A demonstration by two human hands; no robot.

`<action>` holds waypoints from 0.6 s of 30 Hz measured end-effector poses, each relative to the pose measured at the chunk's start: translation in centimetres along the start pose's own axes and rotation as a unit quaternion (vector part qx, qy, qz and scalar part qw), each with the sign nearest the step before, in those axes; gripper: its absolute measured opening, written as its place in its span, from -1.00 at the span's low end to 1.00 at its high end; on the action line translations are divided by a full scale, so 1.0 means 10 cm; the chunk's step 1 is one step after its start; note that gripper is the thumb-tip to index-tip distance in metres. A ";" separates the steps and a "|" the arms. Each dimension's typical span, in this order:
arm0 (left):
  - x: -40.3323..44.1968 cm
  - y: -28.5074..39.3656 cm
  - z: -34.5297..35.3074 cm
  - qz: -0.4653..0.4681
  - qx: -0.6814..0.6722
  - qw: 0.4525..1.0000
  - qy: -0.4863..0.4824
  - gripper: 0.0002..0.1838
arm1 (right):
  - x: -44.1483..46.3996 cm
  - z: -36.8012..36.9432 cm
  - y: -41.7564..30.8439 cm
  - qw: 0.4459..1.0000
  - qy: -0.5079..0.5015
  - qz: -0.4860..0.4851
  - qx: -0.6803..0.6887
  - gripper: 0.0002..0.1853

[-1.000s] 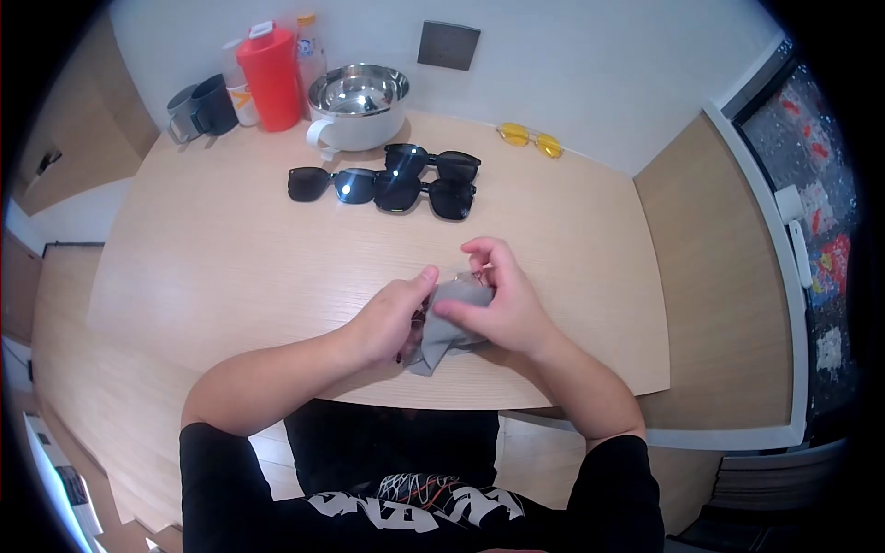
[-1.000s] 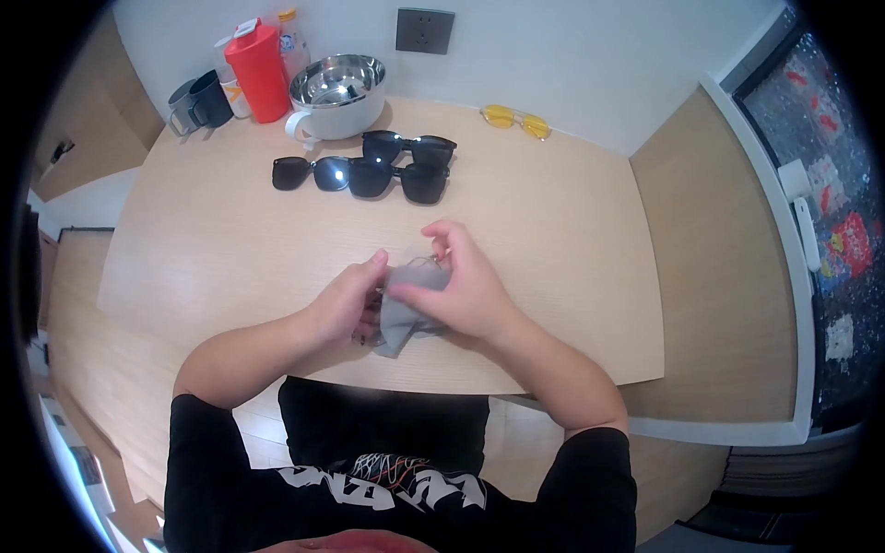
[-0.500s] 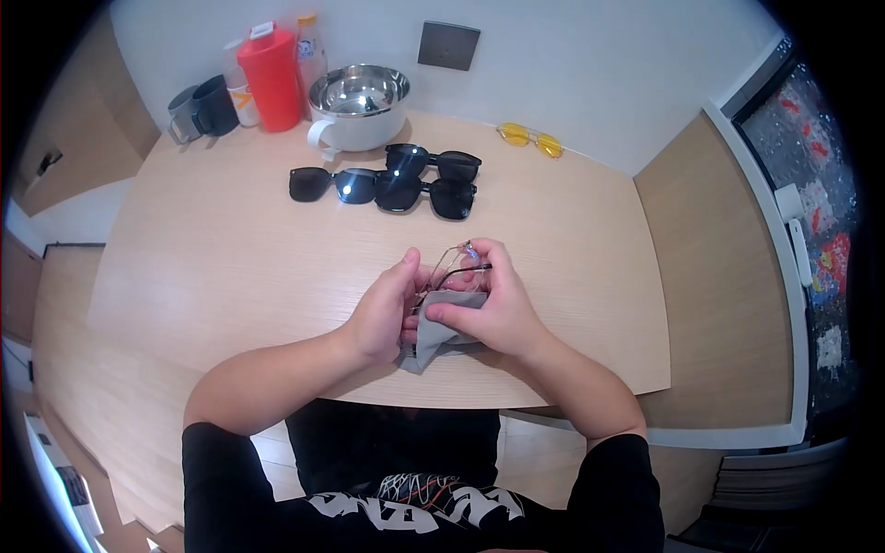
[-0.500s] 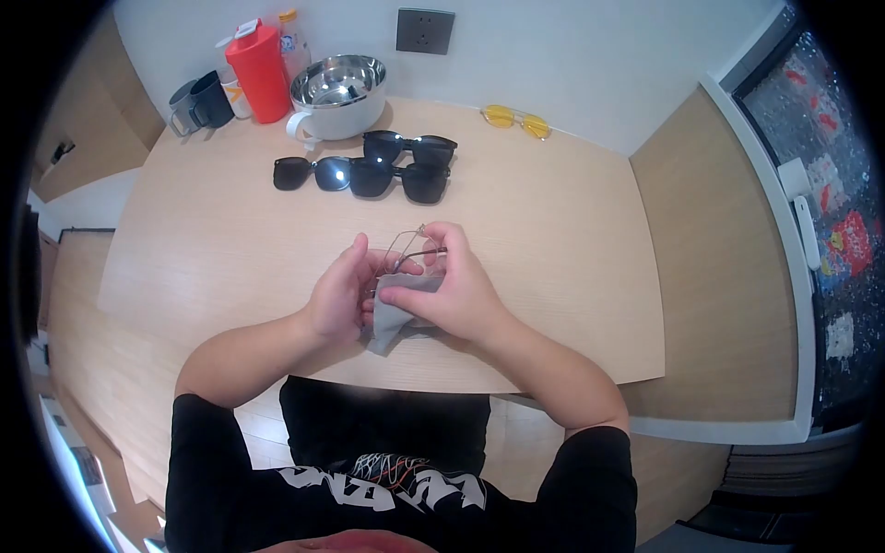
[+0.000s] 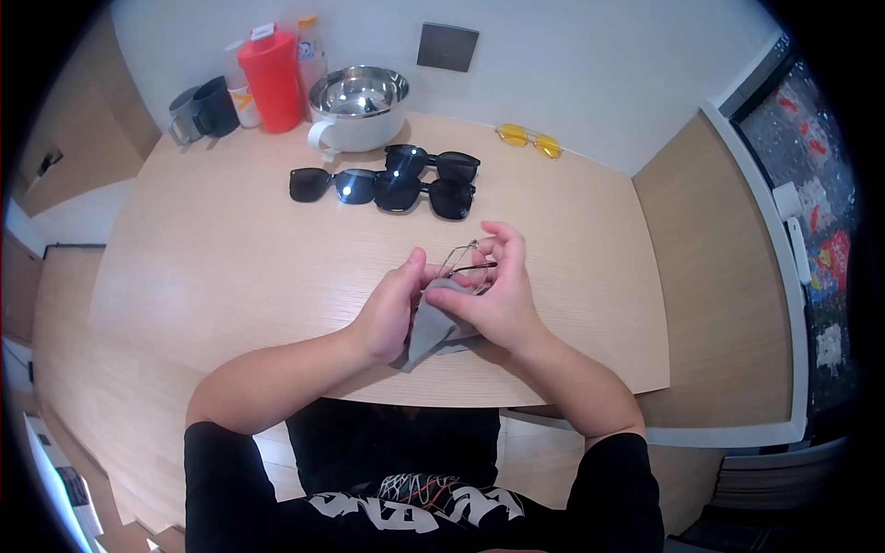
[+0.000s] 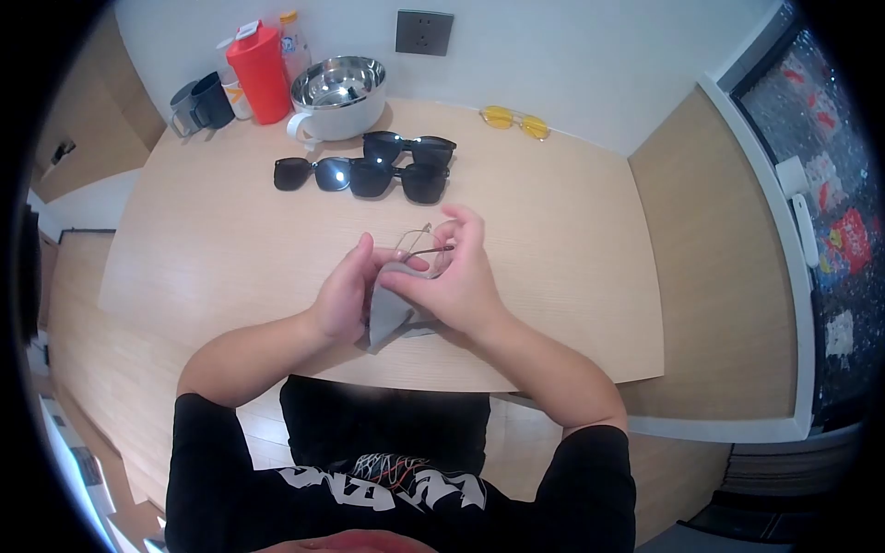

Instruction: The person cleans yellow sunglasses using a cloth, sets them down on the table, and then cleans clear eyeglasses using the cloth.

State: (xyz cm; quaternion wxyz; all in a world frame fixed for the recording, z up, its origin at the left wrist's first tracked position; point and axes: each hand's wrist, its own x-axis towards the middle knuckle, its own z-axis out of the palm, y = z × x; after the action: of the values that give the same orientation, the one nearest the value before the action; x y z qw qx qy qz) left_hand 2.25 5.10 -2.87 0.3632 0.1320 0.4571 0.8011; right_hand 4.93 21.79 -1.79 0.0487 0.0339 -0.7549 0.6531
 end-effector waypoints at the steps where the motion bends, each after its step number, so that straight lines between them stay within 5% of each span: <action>1: 0.00 0.01 0.01 -0.001 0.006 1.000 0.003 -0.21 | 0.01 0.00 0.02 1.000 0.005 -0.008 0.005 0.10; 18: 0.03 -0.05 0.06 0.014 0.016 0.997 0.080 -0.28 | 0.01 0.04 0.05 0.990 0.036 -0.063 -0.119 0.22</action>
State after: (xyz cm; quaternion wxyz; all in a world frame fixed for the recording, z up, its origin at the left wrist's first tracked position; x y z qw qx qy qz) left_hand 2.60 5.81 -2.98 0.3120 0.0791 0.4954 0.8068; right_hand 4.74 21.43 -2.37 0.1205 0.0518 -0.8214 0.5551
